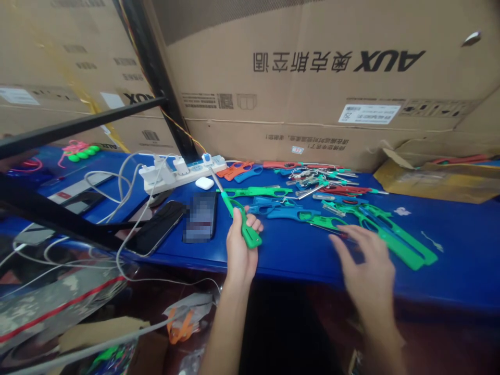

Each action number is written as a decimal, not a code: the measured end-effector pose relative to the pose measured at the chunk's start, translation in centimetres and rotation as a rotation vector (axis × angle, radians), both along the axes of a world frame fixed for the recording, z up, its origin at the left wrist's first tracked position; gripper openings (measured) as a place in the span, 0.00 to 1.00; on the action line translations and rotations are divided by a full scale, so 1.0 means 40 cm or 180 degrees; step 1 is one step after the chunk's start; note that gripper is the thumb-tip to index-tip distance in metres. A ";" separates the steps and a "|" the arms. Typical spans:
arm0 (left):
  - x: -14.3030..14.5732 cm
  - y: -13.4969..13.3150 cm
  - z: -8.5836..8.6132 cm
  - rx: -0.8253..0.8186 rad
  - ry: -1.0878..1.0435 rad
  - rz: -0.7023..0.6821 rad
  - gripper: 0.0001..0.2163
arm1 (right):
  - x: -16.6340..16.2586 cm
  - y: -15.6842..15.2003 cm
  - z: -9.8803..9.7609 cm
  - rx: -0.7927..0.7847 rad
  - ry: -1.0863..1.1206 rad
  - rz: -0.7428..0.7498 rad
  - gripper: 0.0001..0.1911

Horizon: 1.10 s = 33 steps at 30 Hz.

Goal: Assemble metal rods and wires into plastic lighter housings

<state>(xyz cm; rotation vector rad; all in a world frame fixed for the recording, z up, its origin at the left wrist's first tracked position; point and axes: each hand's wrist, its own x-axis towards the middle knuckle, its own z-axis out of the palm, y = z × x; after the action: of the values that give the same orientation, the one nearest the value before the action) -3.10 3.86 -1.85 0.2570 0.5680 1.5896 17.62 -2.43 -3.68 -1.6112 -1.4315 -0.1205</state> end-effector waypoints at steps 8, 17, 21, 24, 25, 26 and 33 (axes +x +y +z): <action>-0.001 0.002 0.004 -0.0083 0.0082 -0.0206 0.15 | 0.243 0.000 -0.065 -0.0701 -0.0520 -0.0317 0.39; -0.004 0.007 -0.002 -0.0078 0.0195 -0.0300 0.15 | 0.204 -0.008 -0.042 -0.0620 0.0442 0.0296 0.29; -0.006 0.005 -0.002 0.0008 0.0236 -0.0330 0.15 | 0.091 -0.026 0.007 -0.0100 0.2401 0.0756 0.16; -0.007 0.004 -0.004 0.0053 0.0252 -0.0341 0.15 | -0.024 0.013 0.045 0.0098 0.3111 0.1337 0.13; -0.007 0.005 -0.006 0.0056 0.0249 -0.0352 0.16 | -0.063 0.033 0.055 0.0031 0.3170 0.1491 0.13; -0.006 0.006 -0.007 0.0056 0.0245 -0.0354 0.16 | -0.100 0.054 0.062 -0.0006 0.3207 0.1643 0.13; -0.004 0.015 -0.006 -0.0138 0.0234 -0.0363 0.13 | -0.249 0.105 0.035 0.0300 0.3460 0.1648 0.21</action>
<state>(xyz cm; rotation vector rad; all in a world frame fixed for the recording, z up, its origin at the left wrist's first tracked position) -3.25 4.47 -2.10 0.3111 0.6331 1.4608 7.64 1.76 -2.29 -0.8892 -0.8772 0.8478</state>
